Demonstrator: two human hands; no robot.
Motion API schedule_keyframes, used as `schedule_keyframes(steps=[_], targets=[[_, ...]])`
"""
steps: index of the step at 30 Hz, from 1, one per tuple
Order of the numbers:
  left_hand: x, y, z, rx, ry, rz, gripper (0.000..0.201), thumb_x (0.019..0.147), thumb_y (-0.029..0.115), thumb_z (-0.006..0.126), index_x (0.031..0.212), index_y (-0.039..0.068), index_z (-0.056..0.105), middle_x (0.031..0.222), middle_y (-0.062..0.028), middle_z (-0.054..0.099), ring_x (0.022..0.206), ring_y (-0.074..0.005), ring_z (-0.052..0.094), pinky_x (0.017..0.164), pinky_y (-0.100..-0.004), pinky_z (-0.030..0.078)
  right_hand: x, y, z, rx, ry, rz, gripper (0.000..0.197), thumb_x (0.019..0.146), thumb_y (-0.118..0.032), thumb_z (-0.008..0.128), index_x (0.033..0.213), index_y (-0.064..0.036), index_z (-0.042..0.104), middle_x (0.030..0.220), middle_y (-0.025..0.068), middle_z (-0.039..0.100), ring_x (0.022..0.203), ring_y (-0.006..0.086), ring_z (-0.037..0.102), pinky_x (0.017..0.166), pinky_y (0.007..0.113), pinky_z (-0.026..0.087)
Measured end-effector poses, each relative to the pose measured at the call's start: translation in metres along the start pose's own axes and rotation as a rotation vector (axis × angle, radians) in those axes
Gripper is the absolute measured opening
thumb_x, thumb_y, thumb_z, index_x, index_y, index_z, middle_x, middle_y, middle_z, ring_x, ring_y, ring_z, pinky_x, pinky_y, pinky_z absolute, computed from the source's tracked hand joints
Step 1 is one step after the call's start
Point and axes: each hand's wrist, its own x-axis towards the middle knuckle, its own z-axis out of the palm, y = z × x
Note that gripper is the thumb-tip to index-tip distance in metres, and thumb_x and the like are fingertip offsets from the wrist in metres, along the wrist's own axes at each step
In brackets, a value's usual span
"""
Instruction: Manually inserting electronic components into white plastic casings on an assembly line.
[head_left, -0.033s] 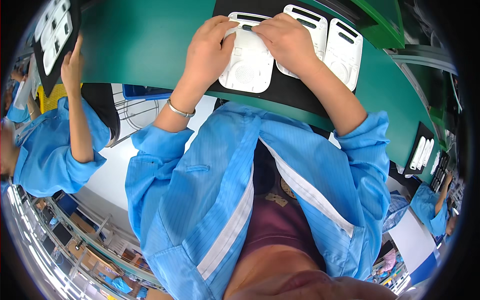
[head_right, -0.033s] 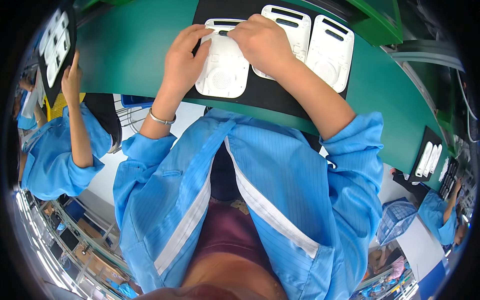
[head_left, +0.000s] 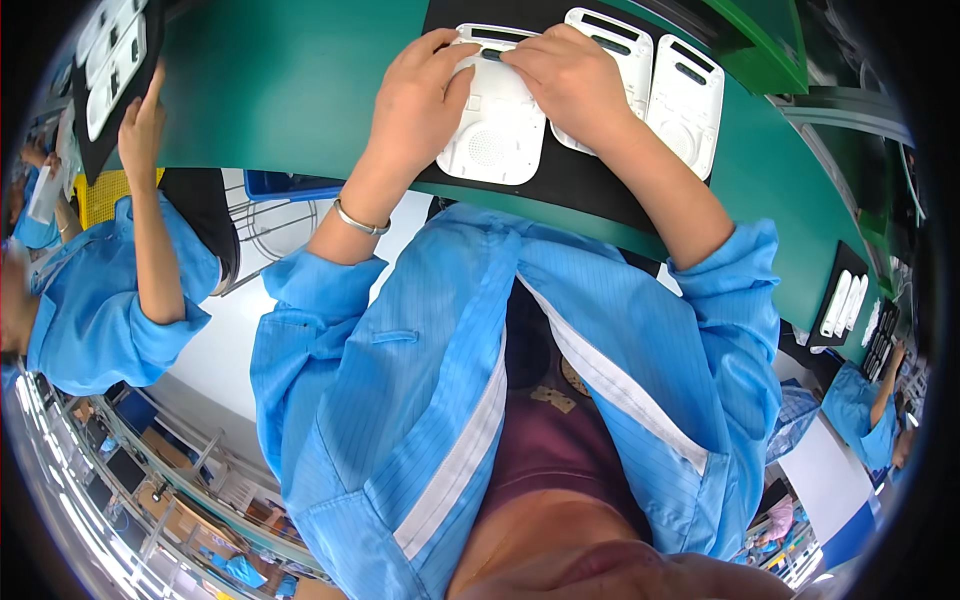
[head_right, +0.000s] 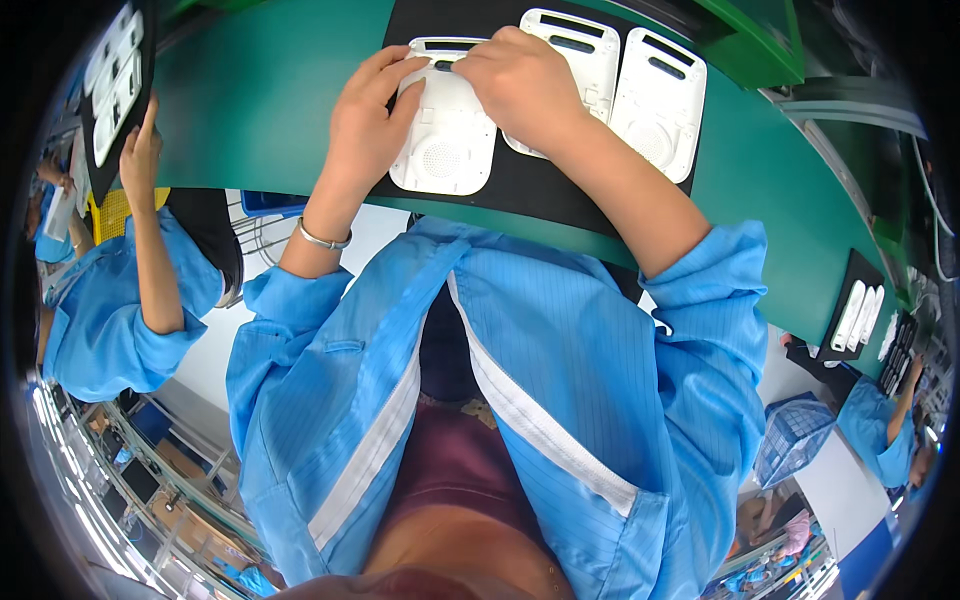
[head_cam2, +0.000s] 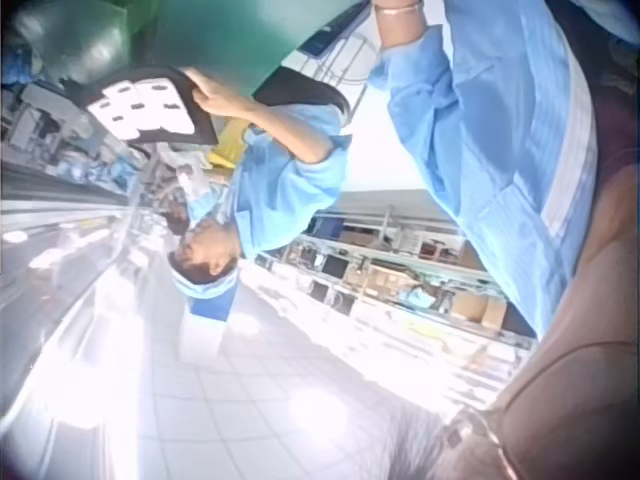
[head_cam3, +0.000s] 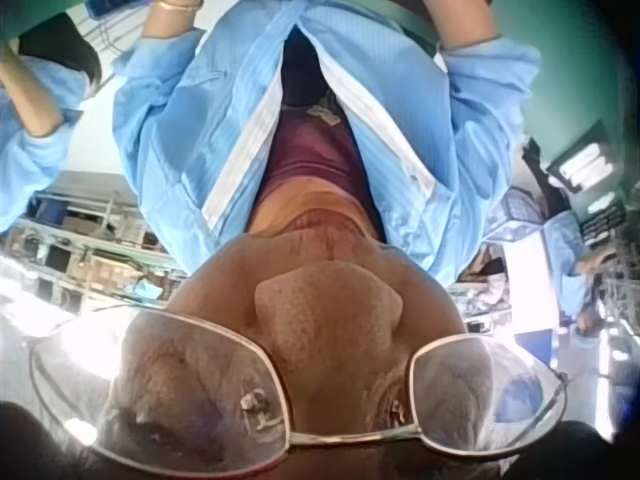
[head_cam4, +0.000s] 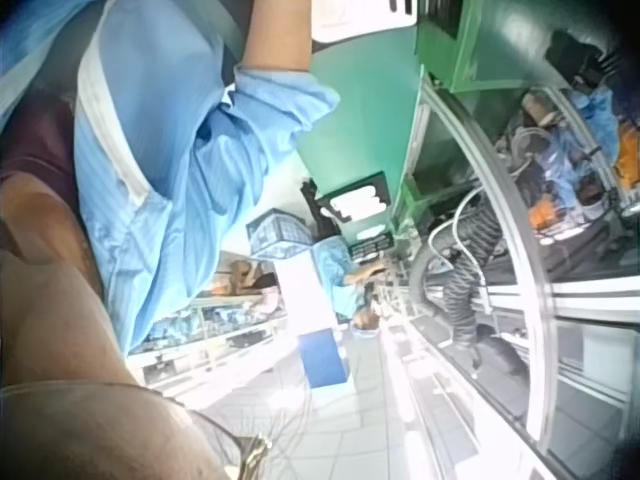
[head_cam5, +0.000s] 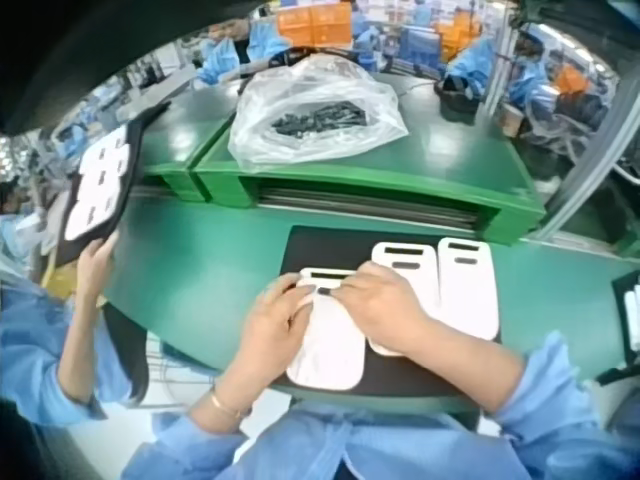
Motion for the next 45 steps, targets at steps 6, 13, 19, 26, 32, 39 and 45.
schedule_keyframes(steps=[6, 13, 19, 26, 32, 39, 45], targets=[[-0.005, 0.007, -0.002, 0.334, -0.137, 0.201, 0.04, 0.079, 0.028, 0.067, 0.114, 0.009, 0.061, 0.13, -0.0187, 0.046, 0.124, -0.0348, 0.037, 0.101, -0.0459, 0.029, -0.004, -0.01, -0.009, -0.068, -0.067, 0.036, 0.02, 0.073, -0.014, 0.064, 0.092, -0.0082, 0.067, 0.102, 0.0044, 0.062, 0.099, 0.0213, 0.052, 0.085, 0.033, 0.041], [-0.006, 0.012, -0.006, 0.407, -0.209, 0.189, 0.049, 0.08, 0.039, 0.064, 0.12, 0.011, 0.058, 0.137, -0.0187, 0.038, 0.129, -0.0344, 0.03, 0.103, -0.05, 0.023, 0.001, -0.025, -0.052, -0.111, -0.326, 0.22, 0.039, 0.083, -0.034, 0.058, 0.112, -0.0082, 0.061, 0.129, 0.0172, 0.046, 0.126, 0.0366, 0.034, 0.102, 0.053, 0.027], [0.009, 0.02, 0.003, 0.393, -0.197, 0.214, 0.049, 0.081, 0.039, 0.063, 0.12, 0.01, 0.057, 0.136, -0.0188, 0.039, 0.129, -0.0337, 0.03, 0.102, -0.0522, 0.022, -0.02, 0.009, -0.08, -0.252, -0.388, 0.463, 0.047, 0.084, -0.039, 0.057, 0.119, -0.0086, 0.056, 0.134, 0.0211, 0.039, 0.128, 0.0405, 0.028, 0.104, 0.057, 0.021], [0.046, 0.052, 0.044, 0.377, -0.21, 0.398, 0.051, 0.084, 0.042, 0.059, 0.127, 0.016, 0.051, 0.137, -0.0174, 0.039, 0.131, -0.0337, 0.028, 0.104, -0.0524, 0.023, -0.032, 0.015, -0.082, -0.235, -0.391, 0.486, 0.048, 0.084, -0.041, 0.056, 0.122, -0.0115, 0.054, 0.137, 0.0199, 0.037, 0.13, 0.0401, 0.027, 0.104, 0.058, 0.02], [0.048, 0.042, 0.067, 0.327, -0.238, 0.383, 0.049, 0.083, 0.041, 0.059, 0.119, 0.009, 0.057, 0.135, -0.0199, 0.039, 0.129, -0.0327, 0.03, 0.101, -0.0563, 0.022, -0.089, 0.057, -0.101, -0.502, -0.217, 0.517, 0.046, 0.087, -0.043, 0.052, 0.124, -0.0159, 0.055, 0.138, 0.0132, 0.039, 0.133, 0.0326, 0.026, 0.107, 0.051, 0.018], [0.057, 0.057, 0.064, 0.408, -0.347, 0.345, 0.052, 0.085, 0.041, 0.057, 0.13, 0.014, 0.049, 0.14, -0.0172, 0.035, 0.134, -0.0309, 0.025, 0.108, -0.0509, 0.016, -0.104, 0.064, -0.102, -0.496, -0.227, 0.596, 0.046, 0.088, -0.044, 0.052, 0.125, -0.0171, 0.054, 0.142, 0.0109, 0.033, 0.135, 0.0291, 0.022, 0.108, 0.052, 0.016], [0.055, 0.048, 0.006, 0.121, -0.14, 0.244, 0.039, 0.083, 0.02, 0.063, 0.118, 0.005, 0.055, 0.121, -0.0185, 0.053, 0.111, -0.0329, 0.051, 0.092, -0.0399, 0.04, -0.125, 0.078, -0.134, -0.338, 0.068, 0.642, 0.042, 0.089, -0.035, 0.054, 0.122, -0.0099, 0.055, 0.12, 0.0164, 0.056, 0.111, 0.0326, 0.052, 0.095, 0.039, 0.04]])
